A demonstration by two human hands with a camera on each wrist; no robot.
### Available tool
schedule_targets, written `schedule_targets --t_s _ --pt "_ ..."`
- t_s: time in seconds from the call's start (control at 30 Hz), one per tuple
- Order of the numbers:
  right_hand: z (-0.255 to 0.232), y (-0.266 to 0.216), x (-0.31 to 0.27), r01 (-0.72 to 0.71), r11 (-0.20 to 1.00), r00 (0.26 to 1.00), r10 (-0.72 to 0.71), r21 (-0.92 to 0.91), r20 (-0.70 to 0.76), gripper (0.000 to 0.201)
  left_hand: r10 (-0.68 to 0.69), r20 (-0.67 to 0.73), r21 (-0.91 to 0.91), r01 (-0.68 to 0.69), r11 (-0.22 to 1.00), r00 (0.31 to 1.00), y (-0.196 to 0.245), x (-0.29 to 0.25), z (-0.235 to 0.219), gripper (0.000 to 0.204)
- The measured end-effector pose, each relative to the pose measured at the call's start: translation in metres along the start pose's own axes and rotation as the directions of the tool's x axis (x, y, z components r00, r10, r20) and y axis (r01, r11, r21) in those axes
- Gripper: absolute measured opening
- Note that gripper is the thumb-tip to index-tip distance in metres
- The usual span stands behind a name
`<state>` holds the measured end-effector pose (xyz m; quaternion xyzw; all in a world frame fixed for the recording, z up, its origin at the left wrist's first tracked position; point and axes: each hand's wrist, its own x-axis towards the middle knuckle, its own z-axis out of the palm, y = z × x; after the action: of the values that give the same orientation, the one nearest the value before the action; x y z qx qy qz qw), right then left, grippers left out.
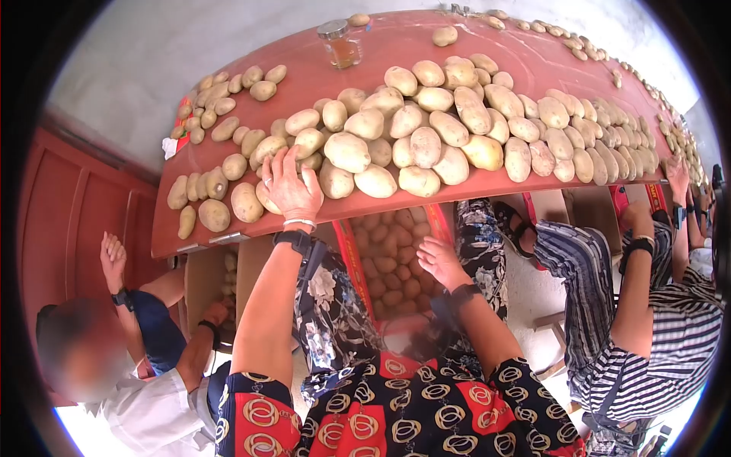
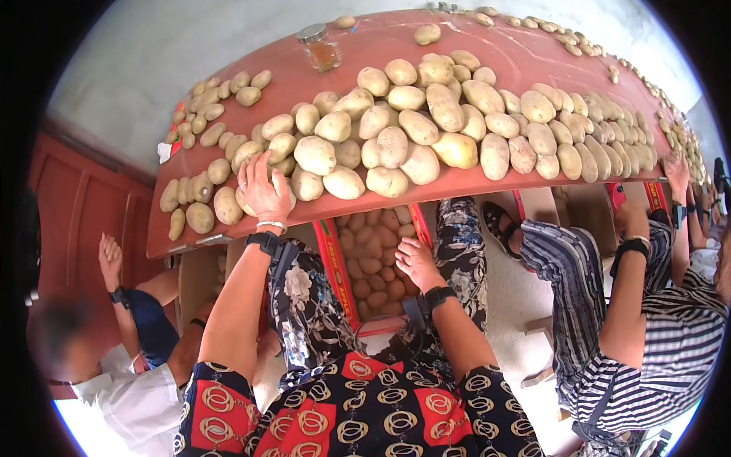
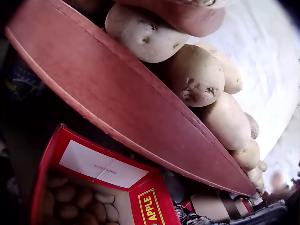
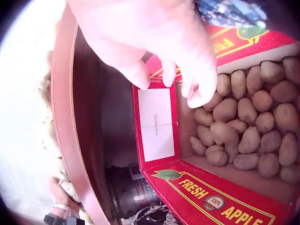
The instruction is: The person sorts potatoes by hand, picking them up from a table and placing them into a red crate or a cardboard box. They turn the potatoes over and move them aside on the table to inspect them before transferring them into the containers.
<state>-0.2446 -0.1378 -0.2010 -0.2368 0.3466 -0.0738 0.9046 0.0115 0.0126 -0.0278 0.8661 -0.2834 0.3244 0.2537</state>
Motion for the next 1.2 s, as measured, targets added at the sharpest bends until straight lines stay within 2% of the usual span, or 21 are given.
schedule_targets --t_s 0.07,0.23,0.3,0.33,0.4,0.47,0.5,0.53,0.57,0.6,0.67,0.7,0.77,0.8,0.87,0.9,1.0,1.03,1.13,1.17,1.2 --pt "0.004 0.002 -0.002 -0.015 0.996 0.987 0.001 -0.085 -0.162 0.036 0.019 -0.011 -0.005 -0.019 1.000 1.000 -0.002 0.001 -0.001 0.039" --pt "0.009 -0.007 -0.003 0.102 0.991 0.990 -0.110 -0.091 -0.087 0.034 0.007 0.020 0.020 -0.007 1.000 1.000 0.005 0.004 -0.008 0.041" --pt "0.041 -0.025 -0.026 0.164 0.984 0.986 -0.165 -0.075 -0.004 0.028 -0.055 0.139 0.033 0.051 0.998 0.989 0.001 0.006 -0.012 0.044" --pt "0.058 -0.034 -0.039 0.166 0.983 0.986 -0.166 -0.079 0.001 0.028 -0.058 0.134 0.033 0.054 0.998 0.989 -0.006 0.007 -0.013 0.044" --pt "0.090 -0.058 -0.067 0.341 0.922 0.940 -0.331 -0.185 0.082 0.021 0.038 0.170 -0.060 -0.028 0.998 0.985 -0.022 0.008 -0.009 0.049" --pt "0.117 -0.082 -0.083 0.579 0.736 0.813 -0.554 -0.351 0.180 0.015 0.109 0.164 -0.064 -0.100 0.993 0.980 -0.031 0.007 -0.011 0.050" --pt "0.126 -0.095 -0.084 0.688 0.566 0.708 -0.659 -0.454 0.252 0.016 0.177 0.157 -0.056 -0.170 0.984 0.972 -0.036 0.009 -0.015 0.051" --pt "0.131 -0.106 -0.077 0.782 0.296 0.526 -0.785 -0.549 0.326 0.018 0.172 0.153 -0.046 -0.167 0.985 0.973 -0.039 0.009 -0.017 0.051" --pt "0.145 -0.123 -0.081 0.753 0.118 0.446 -0.815 -0.648 0.371 0.023 0.144 0.196 -0.031 -0.141 0.990 0.970 -0.037 0.008 -0.019 0.053" --pt "0.164 -0.134 -0.089 0.747 0.113 0.434 -0.829 -0.655 0.352 0.027 0.115 0.241 -0.020 -0.114 0.993 0.964 -0.034 0.006 -0.019 0.054" --pt "0.183 -0.152 -0.082 0.633 -0.131 0.404 -0.785 -0.763 0.470 0.035 0.105 0.204 -0.007 -0.106 0.994 0.973 -0.027 0.001 -0.020 0.052" --pt "0.184 -0.157 -0.065 0.636 -0.132 0.403 -0.784 -0.761 0.473 0.035 0.105 0.188 -0.009 -0.105 0.994 0.977 -0.026 0.001 -0.020 0.051" --pt "0.182 -0.157 -0.035 0.291 -0.599 0.259 -0.701 -0.746 0.665 0.041 0.103 0.175 -0.016 -0.102 0.995 0.979 -0.029 0.000 -0.019 0.052" --pt "0.181 -0.154 -0.029 0.294 -0.601 0.264 -0.696 -0.743 0.668 0.041 0.095 0.177 -0.013 -0.095 0.995 0.980 -0.031 0.000 -0.018 0.052" --pt "0.189 -0.143 -0.032 0.196 -0.599 0.464 -0.641 -0.776 0.612 0.045 0.121 0.168 -0.034 -0.117 0.993 0.978 -0.034 -0.002 -0.014 0.056" --pt "0.190 -0.139 -0.033 0.159 -0.653 0.396 -0.645 -0.741 0.654 0.044 0.127 0.165 -0.032 -0.123 0.992 0.978 -0.035 -0.002 -0.013 0.056" --pt "0.198 -0.139 -0.037 0.075 -0.609 0.561 -0.629 -0.790 0.538 0.049 0.136 0.176 -0.020 -0.135 0.991 0.975 -0.033 -0.003 -0.015 0.054" --pt "0.202 -0.140 -0.041 0.051 -0.597 0.587 -0.631 -0.801 0.508 0.047 0.139 0.160 -0.032 -0.135 0.990 0.977 -0.033 -0.004 -0.014 0.054" --pt "0.200 -0.143 -0.037 0.070 -0.589 0.590 -0.627 -0.805 0.509 0.047 0.143 0.146 -0.035 -0.139 0.990 0.979 -0.039 -0.005 -0.008 0.053" --pt "0.197 -0.143 -0.037 0.070 -0.608 0.531 -0.649 -0.791 0.546 0.048 0.126 0.155 -0.035 -0.122 0.992 0.980 -0.038 -0.005 -0.009 0.052" --pt "0.193 -0.143 -0.037 0.070 -0.604 0.544 -0.644 -0.794 0.538 0.048 0.121 0.171 -0.033 -0.117 0.993 0.978 -0.038 -0.006 -0.011 0.052"
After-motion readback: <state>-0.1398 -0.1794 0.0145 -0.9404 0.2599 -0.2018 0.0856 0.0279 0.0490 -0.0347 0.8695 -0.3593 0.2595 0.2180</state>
